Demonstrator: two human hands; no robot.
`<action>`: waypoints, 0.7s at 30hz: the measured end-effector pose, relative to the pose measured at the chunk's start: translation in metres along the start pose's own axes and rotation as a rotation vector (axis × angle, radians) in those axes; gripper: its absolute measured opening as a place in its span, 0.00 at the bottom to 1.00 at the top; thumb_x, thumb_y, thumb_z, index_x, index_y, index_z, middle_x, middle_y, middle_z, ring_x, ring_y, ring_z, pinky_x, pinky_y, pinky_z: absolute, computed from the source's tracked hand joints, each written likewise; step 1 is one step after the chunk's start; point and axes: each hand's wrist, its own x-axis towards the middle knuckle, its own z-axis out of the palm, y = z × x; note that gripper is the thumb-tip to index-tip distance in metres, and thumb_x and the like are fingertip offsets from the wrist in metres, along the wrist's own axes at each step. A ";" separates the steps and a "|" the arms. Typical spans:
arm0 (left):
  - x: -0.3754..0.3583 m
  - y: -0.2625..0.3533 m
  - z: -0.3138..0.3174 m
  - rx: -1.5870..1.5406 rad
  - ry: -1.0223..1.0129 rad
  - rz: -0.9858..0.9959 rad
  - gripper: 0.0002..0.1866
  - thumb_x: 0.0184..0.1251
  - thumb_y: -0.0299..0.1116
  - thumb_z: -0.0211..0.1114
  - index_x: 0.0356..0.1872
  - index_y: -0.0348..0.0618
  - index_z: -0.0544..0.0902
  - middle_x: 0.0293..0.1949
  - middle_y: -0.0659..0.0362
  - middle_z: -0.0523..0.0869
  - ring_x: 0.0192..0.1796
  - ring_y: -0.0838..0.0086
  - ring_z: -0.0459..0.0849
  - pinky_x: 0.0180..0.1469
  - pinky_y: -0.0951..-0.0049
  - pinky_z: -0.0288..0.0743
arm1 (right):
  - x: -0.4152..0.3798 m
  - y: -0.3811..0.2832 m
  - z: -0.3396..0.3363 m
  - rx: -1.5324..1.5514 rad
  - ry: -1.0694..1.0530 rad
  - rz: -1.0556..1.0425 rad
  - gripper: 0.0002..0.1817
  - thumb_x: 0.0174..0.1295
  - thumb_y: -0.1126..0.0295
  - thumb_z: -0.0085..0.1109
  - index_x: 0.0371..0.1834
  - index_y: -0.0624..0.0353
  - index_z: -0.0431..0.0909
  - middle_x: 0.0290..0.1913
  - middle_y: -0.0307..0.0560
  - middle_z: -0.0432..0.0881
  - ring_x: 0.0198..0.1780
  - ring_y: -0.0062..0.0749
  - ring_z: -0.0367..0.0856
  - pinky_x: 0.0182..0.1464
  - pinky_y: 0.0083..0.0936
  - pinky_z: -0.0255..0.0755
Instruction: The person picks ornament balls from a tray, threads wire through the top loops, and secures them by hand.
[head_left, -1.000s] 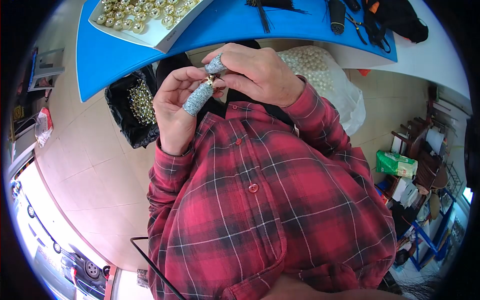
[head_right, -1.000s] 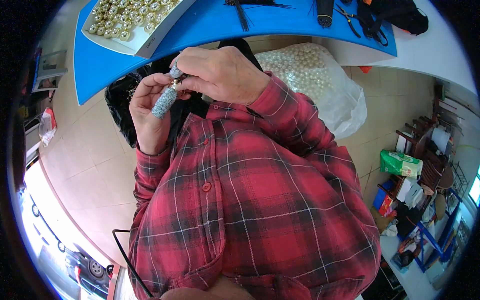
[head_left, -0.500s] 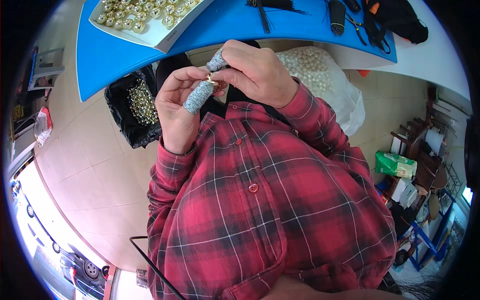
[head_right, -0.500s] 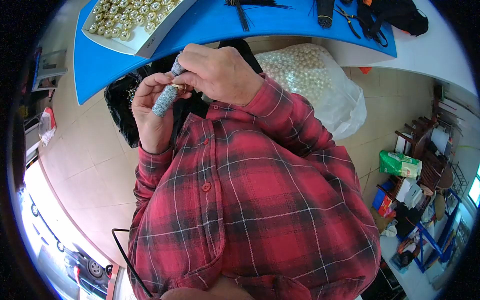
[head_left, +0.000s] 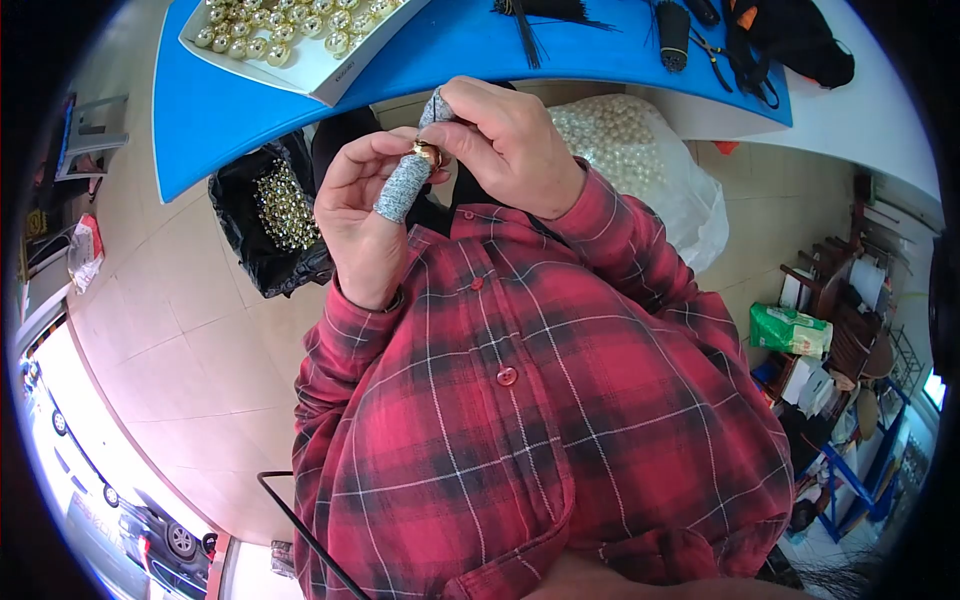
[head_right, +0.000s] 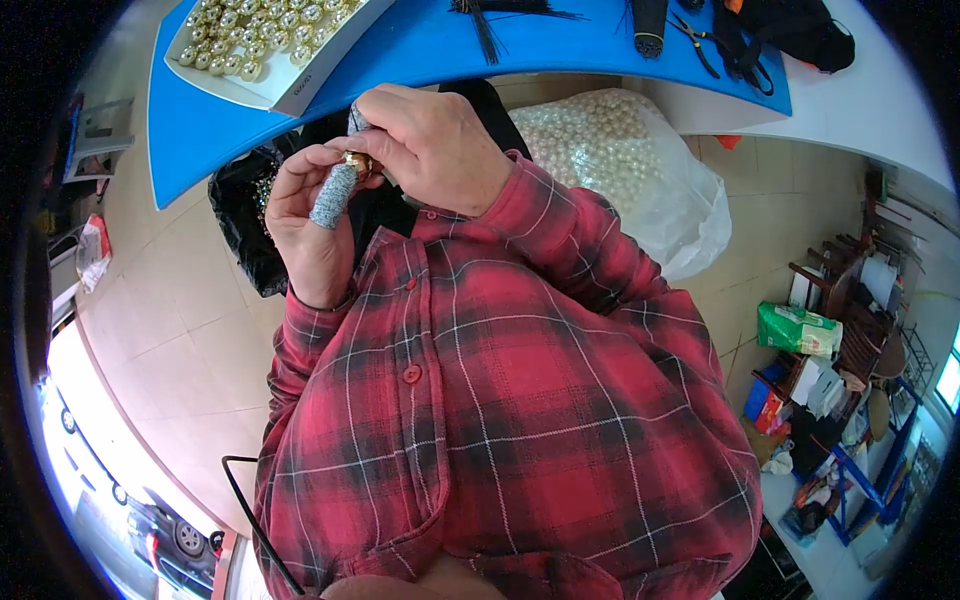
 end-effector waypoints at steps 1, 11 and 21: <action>0.000 0.000 0.001 0.004 0.004 0.009 0.13 0.62 0.14 0.62 0.48 0.30 0.76 0.50 0.47 0.81 0.46 0.65 0.84 0.50 0.69 0.82 | 0.000 0.000 0.000 0.018 0.001 0.018 0.05 0.60 0.75 0.60 0.29 0.61 0.73 0.24 0.40 0.74 0.20 0.26 0.63 0.24 0.22 0.58; -0.002 -0.004 0.009 0.247 0.068 0.171 0.16 0.57 0.11 0.62 0.48 0.30 0.76 0.49 0.48 0.82 0.44 0.68 0.82 0.49 0.71 0.79 | 0.003 -0.001 0.002 0.269 -0.060 0.325 0.06 0.64 0.72 0.58 0.30 0.60 0.75 0.22 0.34 0.74 0.21 0.16 0.61 0.24 0.16 0.56; 0.005 -0.004 0.003 1.116 -0.107 0.718 0.18 0.52 0.10 0.60 0.46 0.32 0.78 0.49 0.48 0.82 0.44 0.68 0.81 0.50 0.72 0.77 | 0.005 0.006 0.004 0.550 -0.125 0.511 0.06 0.65 0.71 0.58 0.30 0.60 0.77 0.23 0.33 0.74 0.22 0.14 0.62 0.24 0.12 0.56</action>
